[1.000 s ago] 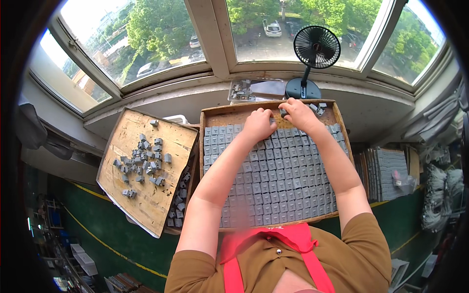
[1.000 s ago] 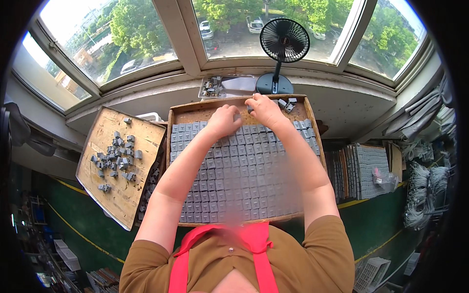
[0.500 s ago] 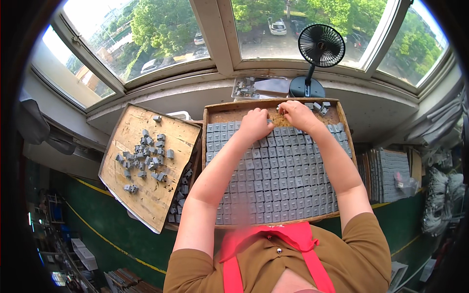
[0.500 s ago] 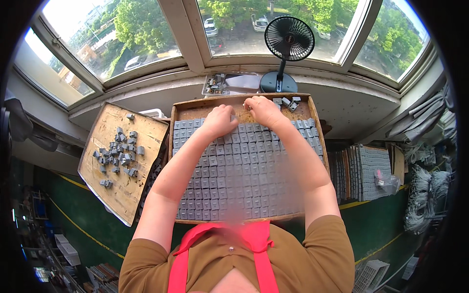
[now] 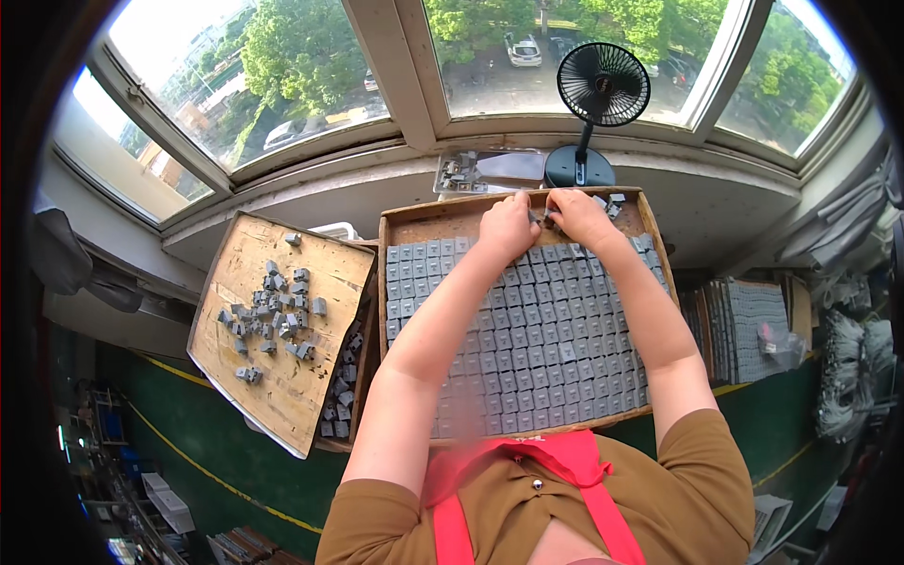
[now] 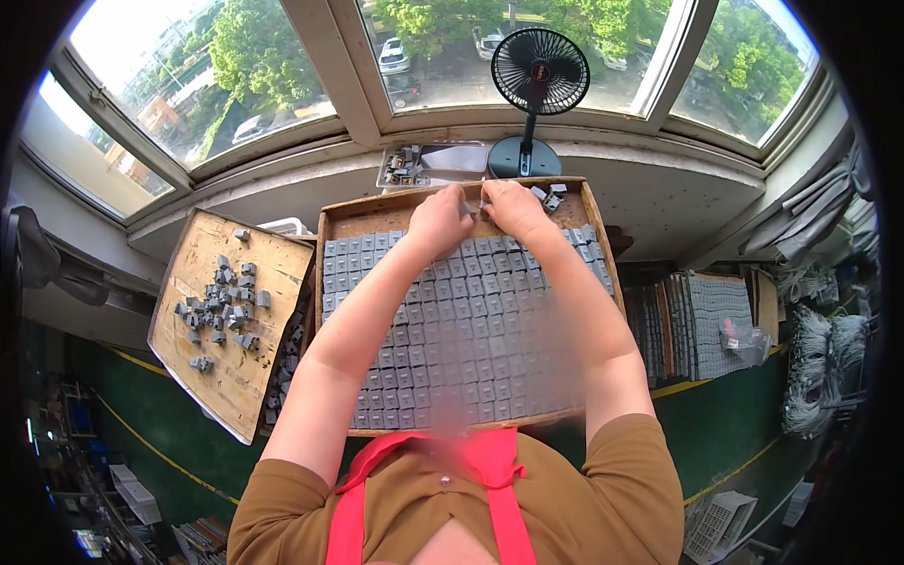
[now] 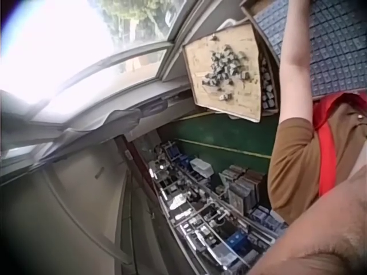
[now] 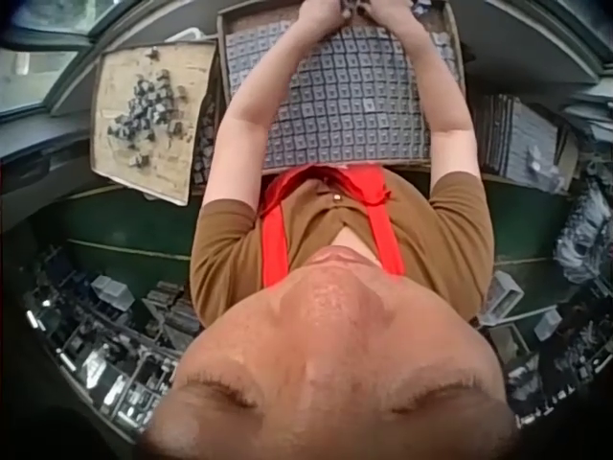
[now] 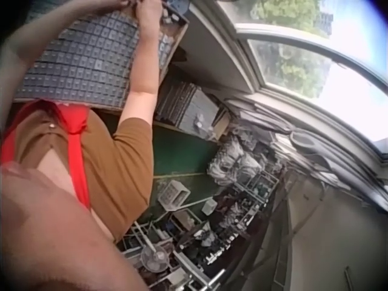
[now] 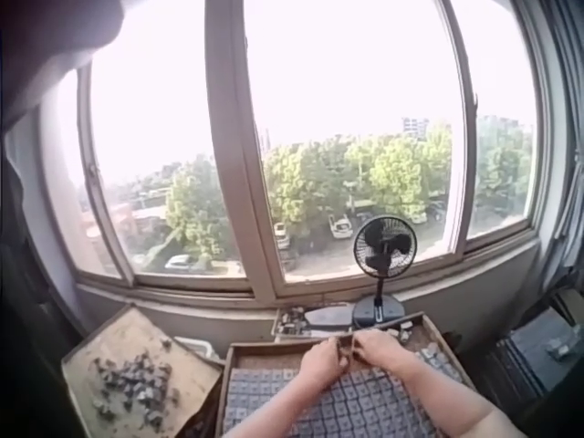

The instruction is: The person sorts small metal components by hand, placing them into organized slots in a grid tray.

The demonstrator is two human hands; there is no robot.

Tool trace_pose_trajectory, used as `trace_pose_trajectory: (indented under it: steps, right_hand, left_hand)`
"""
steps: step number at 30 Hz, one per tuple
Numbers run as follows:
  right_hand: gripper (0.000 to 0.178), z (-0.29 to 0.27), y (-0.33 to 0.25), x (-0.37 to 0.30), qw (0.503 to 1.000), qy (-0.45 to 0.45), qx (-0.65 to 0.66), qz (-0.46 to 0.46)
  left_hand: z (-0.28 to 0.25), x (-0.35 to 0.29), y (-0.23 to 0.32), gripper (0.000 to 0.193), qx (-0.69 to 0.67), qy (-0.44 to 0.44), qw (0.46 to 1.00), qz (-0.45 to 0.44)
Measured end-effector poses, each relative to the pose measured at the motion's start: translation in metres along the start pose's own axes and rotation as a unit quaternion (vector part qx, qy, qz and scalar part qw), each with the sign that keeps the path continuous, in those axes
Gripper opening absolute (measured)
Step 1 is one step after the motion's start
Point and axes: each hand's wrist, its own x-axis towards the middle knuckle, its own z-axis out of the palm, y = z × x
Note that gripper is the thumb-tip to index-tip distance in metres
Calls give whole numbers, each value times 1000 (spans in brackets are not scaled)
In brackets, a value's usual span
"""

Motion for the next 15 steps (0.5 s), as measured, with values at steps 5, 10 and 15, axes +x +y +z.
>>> trace_pose_trajectory:
  steps: [5, 10, 15]
  right_hand:
    - [22, 5, 0, -3, 995, 83, 15, -60]
    - [16, -3, -20, -5, 987, -92, 128, 31]
    - [16, -15, -1, -15, 997, -27, 8, -78]
  left_hand:
    - [-12, -18, -14, 39, -28, -31, 998, 47]
    - [-16, -23, -32, 41, -83, -83, 990, 75]
    - [-18, -23, -32, 40, -97, -80, 988, 87]
